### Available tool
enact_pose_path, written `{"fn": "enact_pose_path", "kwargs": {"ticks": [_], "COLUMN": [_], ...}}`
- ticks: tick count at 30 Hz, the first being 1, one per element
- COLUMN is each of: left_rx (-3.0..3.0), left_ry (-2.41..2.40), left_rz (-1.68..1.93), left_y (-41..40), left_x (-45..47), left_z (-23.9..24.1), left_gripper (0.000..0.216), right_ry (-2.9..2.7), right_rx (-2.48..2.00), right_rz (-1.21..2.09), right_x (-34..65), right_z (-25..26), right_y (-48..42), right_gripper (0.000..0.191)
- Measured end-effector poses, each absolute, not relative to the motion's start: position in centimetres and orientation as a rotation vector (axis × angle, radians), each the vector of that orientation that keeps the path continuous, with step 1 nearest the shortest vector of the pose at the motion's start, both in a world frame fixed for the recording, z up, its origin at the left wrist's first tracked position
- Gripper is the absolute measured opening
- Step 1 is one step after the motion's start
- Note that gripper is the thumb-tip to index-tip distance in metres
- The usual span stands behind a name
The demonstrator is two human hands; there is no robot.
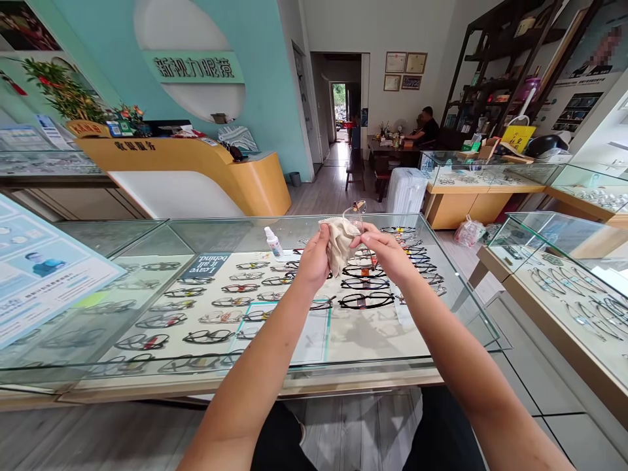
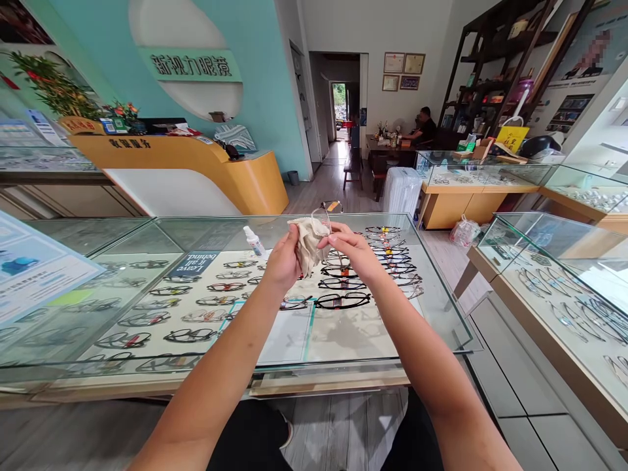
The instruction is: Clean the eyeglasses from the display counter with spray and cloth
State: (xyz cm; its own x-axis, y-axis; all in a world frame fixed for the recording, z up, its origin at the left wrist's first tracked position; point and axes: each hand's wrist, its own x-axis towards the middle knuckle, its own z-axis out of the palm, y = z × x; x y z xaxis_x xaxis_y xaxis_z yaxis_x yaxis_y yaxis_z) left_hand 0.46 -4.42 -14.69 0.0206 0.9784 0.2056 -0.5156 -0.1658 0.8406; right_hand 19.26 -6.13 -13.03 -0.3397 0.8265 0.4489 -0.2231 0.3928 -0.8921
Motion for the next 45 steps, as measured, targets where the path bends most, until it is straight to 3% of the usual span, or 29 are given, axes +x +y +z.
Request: {"fn": "enact_pose_path", "kwargs": {"ticks": [14, 27, 38, 45], "left_rx": [1.099, 1.307, 1.336, 1.426], "left_ry": [0.828, 0.671, 0.741, 0.680], "left_rz": [1.537, 1.305, 1.478, 1.179], "left_y": [-4.6, -5.1, -6.0, -5.1], "left_x": [-0.4, -1.0, 0.3, -2.7], "left_z": [-14.0, -13.5, -13.5, -13.0], "left_gripper": [0.066, 0.062, 0.066, 0.062], "right_ry": [-1.869, -1.492, -1.560, -1.541], "right_rx": [-0.690, -0.636, -0.598, -0.640], "right_rz": [1.105, 1.471, 1.544, 1.558], "right_x": [18.8, 18.4, 17.5, 18.9], "right_z": [-12.9, -13.8, -13.8, -12.9], "right_y": [-6.4, -6.0, -6.8, -6.7], "right_gripper": [0.053, 0.045, 0.050, 0.047]}}
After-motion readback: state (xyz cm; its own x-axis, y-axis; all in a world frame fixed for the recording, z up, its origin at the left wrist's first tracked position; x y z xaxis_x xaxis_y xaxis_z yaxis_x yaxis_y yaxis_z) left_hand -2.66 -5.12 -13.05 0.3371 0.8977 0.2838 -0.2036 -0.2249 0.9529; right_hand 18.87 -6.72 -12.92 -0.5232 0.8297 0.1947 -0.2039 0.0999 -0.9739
